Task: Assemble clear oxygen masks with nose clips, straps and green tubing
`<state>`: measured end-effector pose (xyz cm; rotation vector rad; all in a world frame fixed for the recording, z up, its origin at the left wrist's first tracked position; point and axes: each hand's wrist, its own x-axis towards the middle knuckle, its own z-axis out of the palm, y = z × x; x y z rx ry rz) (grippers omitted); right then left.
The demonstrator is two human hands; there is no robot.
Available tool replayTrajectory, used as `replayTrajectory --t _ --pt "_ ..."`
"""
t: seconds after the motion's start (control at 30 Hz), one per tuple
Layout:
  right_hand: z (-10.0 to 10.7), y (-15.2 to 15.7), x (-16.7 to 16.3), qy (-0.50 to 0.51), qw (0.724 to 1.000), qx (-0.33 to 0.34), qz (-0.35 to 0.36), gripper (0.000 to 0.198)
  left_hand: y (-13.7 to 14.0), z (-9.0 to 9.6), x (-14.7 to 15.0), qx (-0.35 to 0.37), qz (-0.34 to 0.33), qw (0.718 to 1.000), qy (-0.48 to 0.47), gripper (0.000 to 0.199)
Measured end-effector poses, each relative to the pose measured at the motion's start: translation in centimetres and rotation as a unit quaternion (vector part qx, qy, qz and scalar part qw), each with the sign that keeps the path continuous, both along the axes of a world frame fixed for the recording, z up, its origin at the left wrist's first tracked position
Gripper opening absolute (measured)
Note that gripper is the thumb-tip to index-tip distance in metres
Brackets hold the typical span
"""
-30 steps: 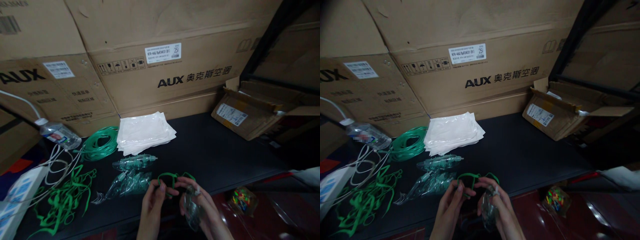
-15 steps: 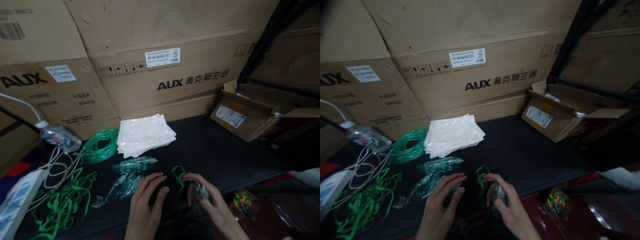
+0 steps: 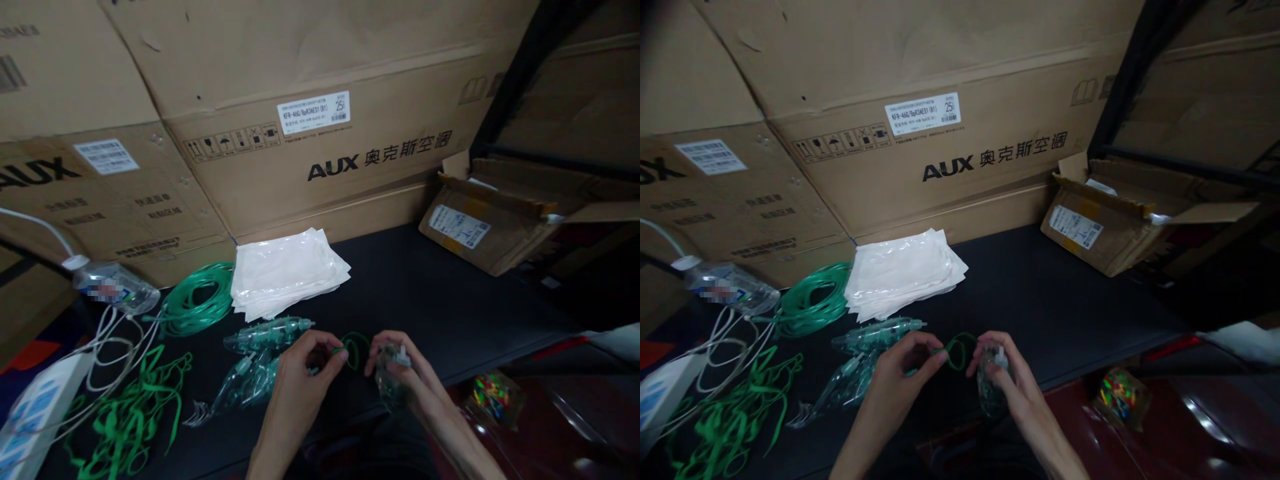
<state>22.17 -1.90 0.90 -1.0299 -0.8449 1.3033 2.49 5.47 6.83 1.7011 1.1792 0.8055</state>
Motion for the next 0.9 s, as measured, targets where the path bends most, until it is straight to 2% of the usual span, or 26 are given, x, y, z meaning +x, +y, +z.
replayTrajectory --t 0.1,0.2,0.33,0.5,0.6,0.8,0.9 --pt "0.1 0.0 -0.5 0.042 0.997 -0.061 -0.013 0.034 0.0 -0.2 0.1 -0.019 0.004 1.000 -0.004 0.016" --pt "0.9 0.0 -1.2 0.081 0.993 -0.086 -0.015 0.033 -0.1 -0.2 0.3 -0.021 -0.019 1.000 0.001 0.023" --pt "1.3 0.0 -1.7 0.140 0.987 -0.073 -0.043 0.038 -0.1 -0.1 0.7 -0.080 -0.010 0.996 -0.040 0.024" --pt "0.0 0.1 -1.6 0.217 0.975 -0.042 -0.036 0.052 -0.2 -0.5 1.1 -0.142 0.016 0.984 -0.108 0.021" --pt "-0.3 0.1 -1.5 0.233 0.971 -0.049 -0.034 0.060 -0.4 -1.0 1.0 -0.160 0.020 0.980 -0.119 0.020" --pt "0.7 -0.5 -1.2 0.252 0.964 -0.058 -0.060 0.048 -1.0 -1.1 0.3 -0.171 0.029 0.976 -0.128 0.021" --pt "0.8 -0.7 -1.1 0.292 0.952 -0.058 -0.066 0.049 -1.1 -0.9 0.1 -0.188 0.016 0.970 -0.154 0.027"
